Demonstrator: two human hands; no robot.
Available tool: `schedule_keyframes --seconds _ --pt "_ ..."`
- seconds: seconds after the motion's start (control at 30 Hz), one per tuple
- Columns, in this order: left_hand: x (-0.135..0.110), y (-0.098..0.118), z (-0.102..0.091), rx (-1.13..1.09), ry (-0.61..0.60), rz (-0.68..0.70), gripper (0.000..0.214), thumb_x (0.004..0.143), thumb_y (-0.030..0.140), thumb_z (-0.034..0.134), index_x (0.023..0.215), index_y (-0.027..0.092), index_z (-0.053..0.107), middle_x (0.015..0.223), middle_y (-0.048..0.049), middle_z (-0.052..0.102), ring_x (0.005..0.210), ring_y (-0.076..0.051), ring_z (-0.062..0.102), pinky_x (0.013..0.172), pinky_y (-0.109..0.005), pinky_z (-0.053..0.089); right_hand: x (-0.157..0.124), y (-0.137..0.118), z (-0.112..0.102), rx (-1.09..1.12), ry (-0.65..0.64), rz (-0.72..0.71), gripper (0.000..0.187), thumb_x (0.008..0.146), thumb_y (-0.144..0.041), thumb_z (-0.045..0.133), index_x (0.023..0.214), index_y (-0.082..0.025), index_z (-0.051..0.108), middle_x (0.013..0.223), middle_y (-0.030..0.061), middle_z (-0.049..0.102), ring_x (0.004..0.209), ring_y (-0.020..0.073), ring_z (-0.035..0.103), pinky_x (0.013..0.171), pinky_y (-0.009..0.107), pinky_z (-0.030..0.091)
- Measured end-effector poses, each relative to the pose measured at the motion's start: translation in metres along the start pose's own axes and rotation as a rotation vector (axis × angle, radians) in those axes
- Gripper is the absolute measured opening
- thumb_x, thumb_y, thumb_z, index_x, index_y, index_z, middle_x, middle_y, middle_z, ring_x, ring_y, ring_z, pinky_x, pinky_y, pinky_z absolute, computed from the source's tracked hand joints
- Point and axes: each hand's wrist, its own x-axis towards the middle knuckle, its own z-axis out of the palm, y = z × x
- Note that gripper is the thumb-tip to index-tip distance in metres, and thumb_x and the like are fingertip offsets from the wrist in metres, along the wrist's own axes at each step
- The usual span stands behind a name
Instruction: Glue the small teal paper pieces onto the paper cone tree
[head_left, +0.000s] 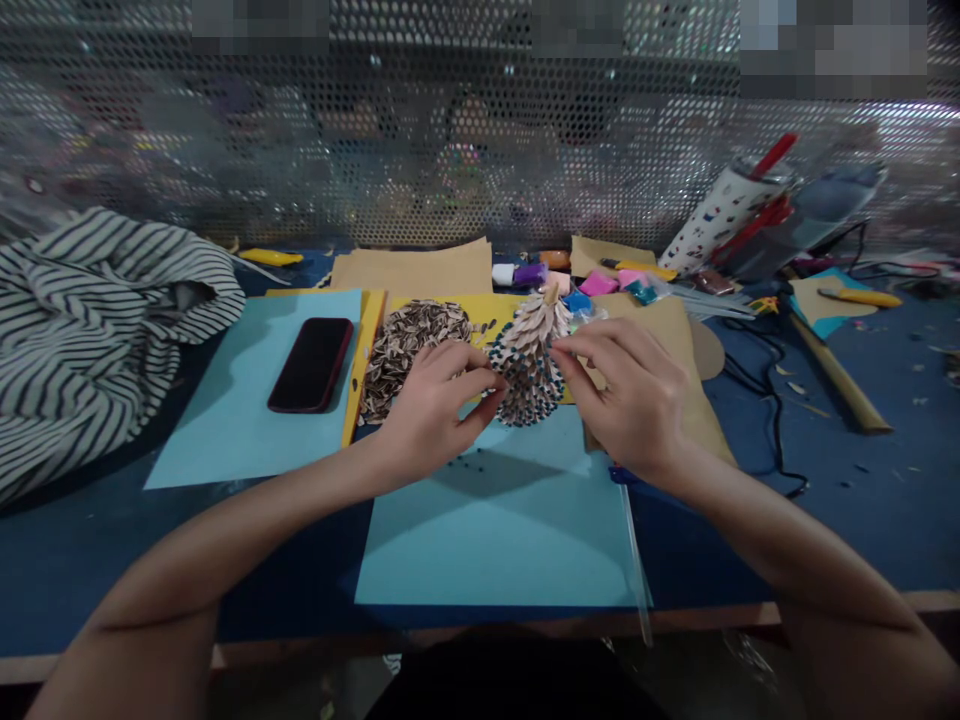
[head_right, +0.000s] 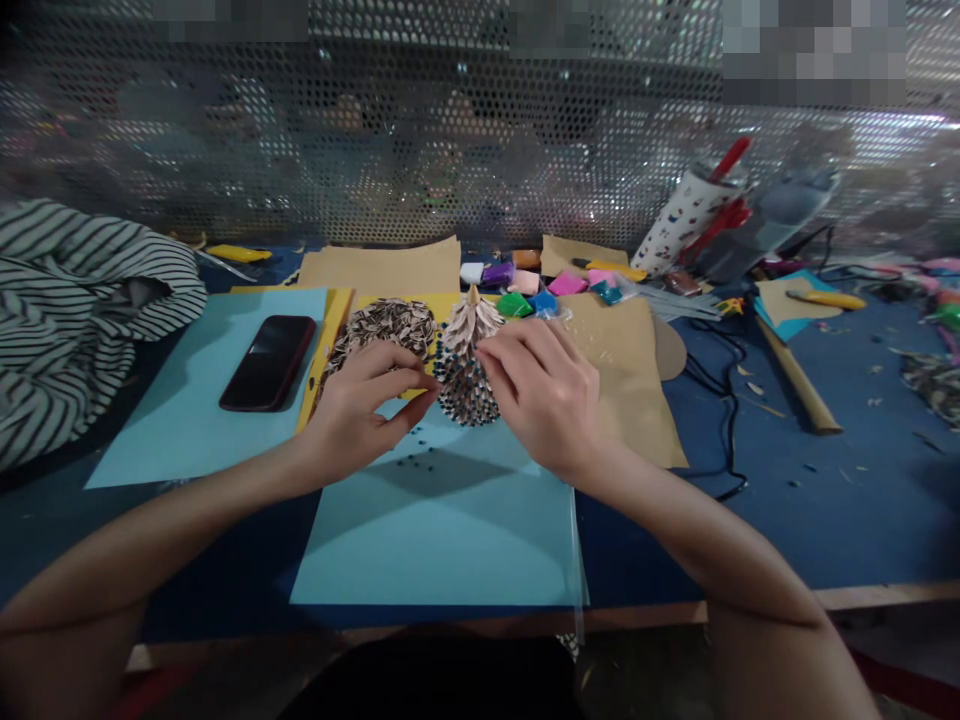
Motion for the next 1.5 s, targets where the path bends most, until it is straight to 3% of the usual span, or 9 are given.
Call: schedule_keyframes --seconds 0.27,0.37,0.5,0.63,0.8,1.03,1.17,1.37,1.5 --pt "0.0 -0.009 0.001 -0.009 -0.035 -0.021 0.012 0.09 0.019 0.055 0.085 0.016 0.066 0.086 -0.0043 0.065 0.083 -0.016 0.06 0.072 -0.028 0.043 -0.003 -0.003 -0.011 -0.016 0.008 -0.042 0.013 0.087 -0.012 0.06 0.094 -0.022 0.064 0.084 0.004 0.068 0.08 0.0164 0.065 0.073 0.03 0.054" --pt "-0.005 -0.015 0.002 -0.024 -0.164 -0.054 0.014 0.091 0.021 0.054 0.09 0.017 0.066 0.086 -0.004 0.067 0.083 -0.017 0.061 0.075 -0.029 0.042 -0.011 -0.01 -0.017 0.008 0.017 -0.043 0.015 0.085 -0.011 0.062 0.095 -0.022 0.064 0.084 0.0041 0.068 0.078 0.0156 0.064 0.072 0.029 0.053" --pt "-0.016 -0.017 0.008 0.066 -0.451 -0.058 0.015 0.09 0.023 0.056 0.083 0.018 0.068 0.08 -0.0022 0.067 0.08 -0.019 0.061 0.074 -0.031 0.039 -0.04 -0.027 -0.011 0.105 -0.223 -0.086 0.008 0.088 -0.012 0.057 0.087 -0.016 0.064 0.081 0.0052 0.066 0.074 0.0149 0.061 0.066 0.027 0.051" --pt "-0.021 -0.013 0.013 0.114 -0.669 -0.094 0.016 0.09 0.021 0.057 0.081 0.019 0.07 0.081 -0.0023 0.068 0.086 -0.022 0.061 0.077 -0.035 0.036 -0.072 -0.041 0.005 0.264 -0.545 -0.065 0.022 0.093 -0.013 0.044 0.083 -0.015 0.063 0.08 0.0061 0.063 0.075 0.0156 0.059 0.064 0.026 0.051" --pt "-0.024 -0.007 0.014 0.041 -0.802 -0.143 0.01 0.088 0.025 0.062 0.088 0.02 0.07 0.092 -0.0029 0.068 0.092 -0.023 0.06 0.08 -0.036 0.035 -0.091 -0.05 0.016 0.319 -0.676 -0.069 0.018 0.092 -0.012 0.047 0.087 -0.014 0.064 0.085 0.0078 0.062 0.077 0.0172 0.058 0.067 0.028 0.052" --pt "-0.031 -0.006 0.022 0.07 -0.838 -0.122 0.012 0.089 0.021 0.059 0.083 0.017 0.068 0.092 -0.0042 0.066 0.091 -0.022 0.058 0.079 -0.035 0.037 -0.094 -0.053 0.02 0.294 -0.736 -0.065 0.015 0.09 -0.011 0.049 0.087 -0.012 0.064 0.086 0.0089 0.062 0.078 0.0187 0.056 0.069 0.032 0.052" --pt "-0.031 -0.008 0.021 0.046 -0.731 -0.093 0.011 0.087 0.021 0.061 0.08 0.018 0.068 0.086 -0.0028 0.066 0.086 -0.021 0.059 0.076 -0.033 0.037 -0.093 -0.053 0.019 0.3 -0.749 -0.063 0.014 0.09 -0.013 0.05 0.087 -0.013 0.064 0.086 0.0083 0.062 0.079 0.0185 0.056 0.069 0.032 0.051" --pt "0.001 -0.003 0.001 -0.115 -0.079 -0.076 0.012 0.091 0.022 0.057 0.084 0.019 0.067 0.086 -0.0014 0.066 0.082 -0.015 0.061 0.075 -0.029 0.042 -0.094 -0.054 0.019 0.28 -0.735 -0.057 0.011 0.088 -0.015 0.054 0.084 -0.015 0.064 0.086 0.0073 0.064 0.079 0.0191 0.058 0.068 0.032 0.049" --pt "0.022 0.003 -0.002 -0.034 0.149 -0.074 0.011 0.09 0.025 0.059 0.082 0.022 0.066 0.083 0.0002 0.067 0.08 -0.014 0.062 0.076 -0.032 0.043 -0.095 -0.054 0.018 0.288 -0.722 -0.047 0.011 0.089 -0.015 0.053 0.087 -0.016 0.064 0.088 0.0061 0.065 0.081 0.019 0.058 0.068 0.032 0.047"
